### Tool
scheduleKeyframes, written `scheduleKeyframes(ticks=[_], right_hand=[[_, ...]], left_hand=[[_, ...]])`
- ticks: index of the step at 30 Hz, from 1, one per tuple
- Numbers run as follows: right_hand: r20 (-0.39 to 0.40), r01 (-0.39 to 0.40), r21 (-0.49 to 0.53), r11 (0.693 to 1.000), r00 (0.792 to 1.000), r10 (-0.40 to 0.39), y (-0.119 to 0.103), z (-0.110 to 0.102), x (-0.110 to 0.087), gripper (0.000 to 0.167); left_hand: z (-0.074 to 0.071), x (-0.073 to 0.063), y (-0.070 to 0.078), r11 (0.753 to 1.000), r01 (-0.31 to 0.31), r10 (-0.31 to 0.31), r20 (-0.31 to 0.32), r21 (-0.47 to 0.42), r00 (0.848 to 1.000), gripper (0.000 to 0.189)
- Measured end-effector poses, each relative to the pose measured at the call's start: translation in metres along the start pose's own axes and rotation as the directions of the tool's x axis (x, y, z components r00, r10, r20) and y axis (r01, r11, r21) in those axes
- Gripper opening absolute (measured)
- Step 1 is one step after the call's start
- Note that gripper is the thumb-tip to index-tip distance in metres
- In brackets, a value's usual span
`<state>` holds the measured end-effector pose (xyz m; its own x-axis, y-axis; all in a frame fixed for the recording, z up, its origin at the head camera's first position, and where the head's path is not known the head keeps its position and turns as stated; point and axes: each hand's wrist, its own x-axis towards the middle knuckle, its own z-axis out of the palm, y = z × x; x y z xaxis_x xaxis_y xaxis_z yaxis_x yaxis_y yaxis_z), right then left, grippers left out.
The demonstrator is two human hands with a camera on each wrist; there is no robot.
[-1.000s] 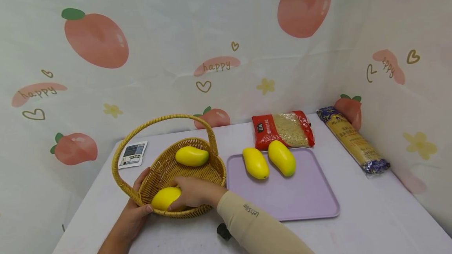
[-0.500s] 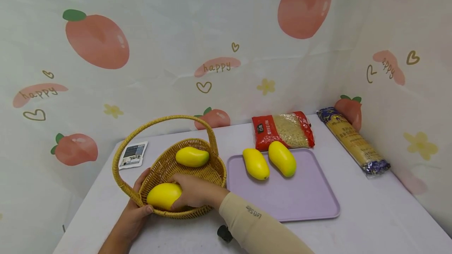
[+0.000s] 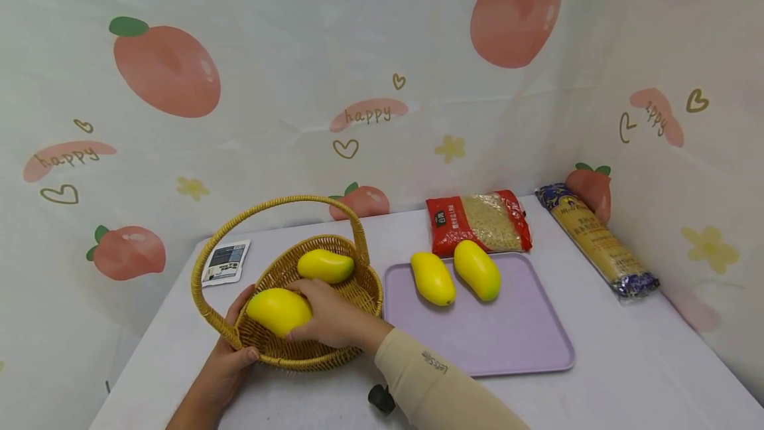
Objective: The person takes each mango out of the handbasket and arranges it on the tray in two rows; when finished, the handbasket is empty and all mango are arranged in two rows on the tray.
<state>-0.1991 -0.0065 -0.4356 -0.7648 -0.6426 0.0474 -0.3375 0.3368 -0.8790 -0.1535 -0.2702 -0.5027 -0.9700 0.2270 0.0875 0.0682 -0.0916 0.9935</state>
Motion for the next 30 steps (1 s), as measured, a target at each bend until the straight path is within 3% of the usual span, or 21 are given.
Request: scheduleKeyframes(ticks=[9,14,30], right_hand=[[-0.082,0.026,0.093,0.995,0.996,-0.018,-0.001,-0.003,-0.005,0.078],[-0.138,0.047,0.068,0.997,0.99,-0.037,-0.004,-0.006,-0.01,0.08],[-0.186,0.115,0.115,0.987,0.978,-0.092,-0.014,-0.028,-0.055,0.076]], left_hand=[[0.002,0.001,0.002,1.0,0.02,-0.02,-0.017,0.007,1.0,0.104],[0.002,0.0,0.003,0.999,0.035,-0.035,-0.014,-0.006,0.999,0.103],[0.002,0.001,0.004,0.999,0.044,-0.044,-0.039,-0.003,0.998,0.111]])
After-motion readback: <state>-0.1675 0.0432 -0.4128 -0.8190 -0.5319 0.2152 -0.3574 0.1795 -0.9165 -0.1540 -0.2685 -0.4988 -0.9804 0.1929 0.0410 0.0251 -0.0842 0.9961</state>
